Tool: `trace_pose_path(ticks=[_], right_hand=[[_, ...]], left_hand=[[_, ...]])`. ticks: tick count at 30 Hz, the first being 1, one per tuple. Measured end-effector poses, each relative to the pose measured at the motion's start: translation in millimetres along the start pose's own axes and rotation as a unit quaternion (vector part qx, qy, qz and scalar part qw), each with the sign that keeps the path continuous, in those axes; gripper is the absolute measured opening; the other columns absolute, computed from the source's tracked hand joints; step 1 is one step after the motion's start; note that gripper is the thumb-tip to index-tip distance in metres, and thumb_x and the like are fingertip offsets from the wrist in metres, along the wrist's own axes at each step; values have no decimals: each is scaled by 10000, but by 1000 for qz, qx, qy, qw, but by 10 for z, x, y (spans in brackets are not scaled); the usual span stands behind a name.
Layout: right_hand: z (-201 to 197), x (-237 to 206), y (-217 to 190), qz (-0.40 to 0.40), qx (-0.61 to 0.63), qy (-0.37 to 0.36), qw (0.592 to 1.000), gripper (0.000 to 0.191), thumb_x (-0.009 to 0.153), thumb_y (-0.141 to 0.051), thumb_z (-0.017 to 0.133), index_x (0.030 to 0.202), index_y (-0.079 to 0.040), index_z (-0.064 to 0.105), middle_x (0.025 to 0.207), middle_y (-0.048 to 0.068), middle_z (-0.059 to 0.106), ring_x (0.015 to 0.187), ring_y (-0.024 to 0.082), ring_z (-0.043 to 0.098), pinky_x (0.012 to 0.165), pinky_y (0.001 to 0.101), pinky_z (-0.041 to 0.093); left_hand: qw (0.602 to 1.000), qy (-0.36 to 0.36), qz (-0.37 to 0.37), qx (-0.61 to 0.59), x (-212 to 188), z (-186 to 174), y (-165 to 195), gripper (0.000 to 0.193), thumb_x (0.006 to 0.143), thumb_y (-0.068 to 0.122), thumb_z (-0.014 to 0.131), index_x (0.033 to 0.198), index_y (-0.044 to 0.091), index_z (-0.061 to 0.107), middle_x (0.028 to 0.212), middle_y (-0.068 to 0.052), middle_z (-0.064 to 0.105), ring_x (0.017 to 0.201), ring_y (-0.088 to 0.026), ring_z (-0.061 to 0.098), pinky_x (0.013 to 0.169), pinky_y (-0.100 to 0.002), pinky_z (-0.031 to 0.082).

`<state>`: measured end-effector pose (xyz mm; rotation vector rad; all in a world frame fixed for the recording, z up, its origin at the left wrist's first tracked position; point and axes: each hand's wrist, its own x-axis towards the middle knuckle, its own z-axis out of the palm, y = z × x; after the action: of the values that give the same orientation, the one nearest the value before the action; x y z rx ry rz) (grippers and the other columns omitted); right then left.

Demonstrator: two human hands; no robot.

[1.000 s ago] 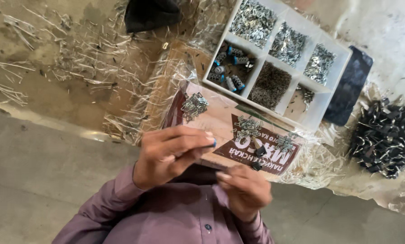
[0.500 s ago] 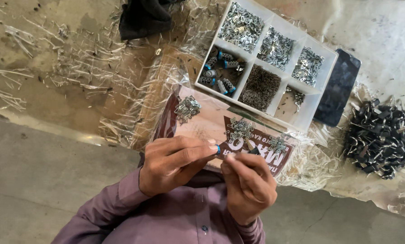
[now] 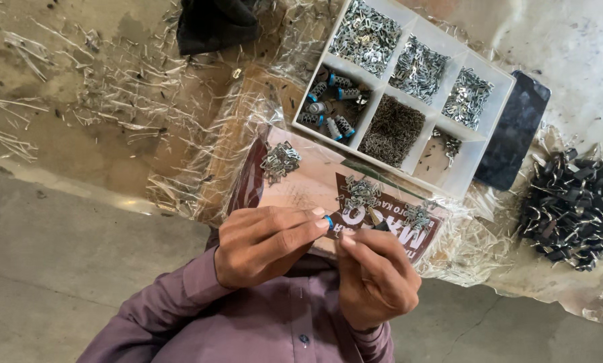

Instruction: The person sits at a work table and assembles small cylindrical components by hand. They pick small metal inserts from a compartment box, press them into a black cylindrical body held in the other hand, and place the finished unit onto a growing pile of completed parts, repeating the cycle.

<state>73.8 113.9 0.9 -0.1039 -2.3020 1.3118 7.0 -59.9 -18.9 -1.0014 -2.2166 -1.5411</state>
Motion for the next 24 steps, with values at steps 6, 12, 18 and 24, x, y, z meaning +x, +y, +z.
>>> trace_pose_path(ticks=[6,12,18,24], right_hand=[[60,-59,72,16,49,25,998,294,811,106,842,1014,8,653,866,162,744,816,185,744,697,257,600],[82,-145,131,43,70,37,996,287,833,105,838,1004,8,628,876,178,732,831,187,734,721,262,596],[-41,-95,299,159,161,-24,974,257,791,63,863,965,15,680,849,125,742,673,128,641,576,225,490],[-278,-130,352,78,124,95,985,288,848,-118,887,1022,-42,671,981,59,661,765,121,629,595,234,501]], left_hand=[[997,-17,48,51,-11,-20,-31,379,871,-20,772,1237,-4,679,1207,-133,716,1075,-270,749,913,-360,633],[996,-27,66,60,-10,-20,-43,359,906,33,764,1254,3,680,1245,-145,701,1096,-276,740,921,-367,629],[996,-43,66,51,14,-50,-59,362,895,53,770,1248,22,691,1247,-139,704,1090,-274,741,919,-378,635],[997,-31,-76,-14,56,3,17,338,868,18,816,1192,96,759,1129,-54,749,993,-196,763,807,-306,622]])
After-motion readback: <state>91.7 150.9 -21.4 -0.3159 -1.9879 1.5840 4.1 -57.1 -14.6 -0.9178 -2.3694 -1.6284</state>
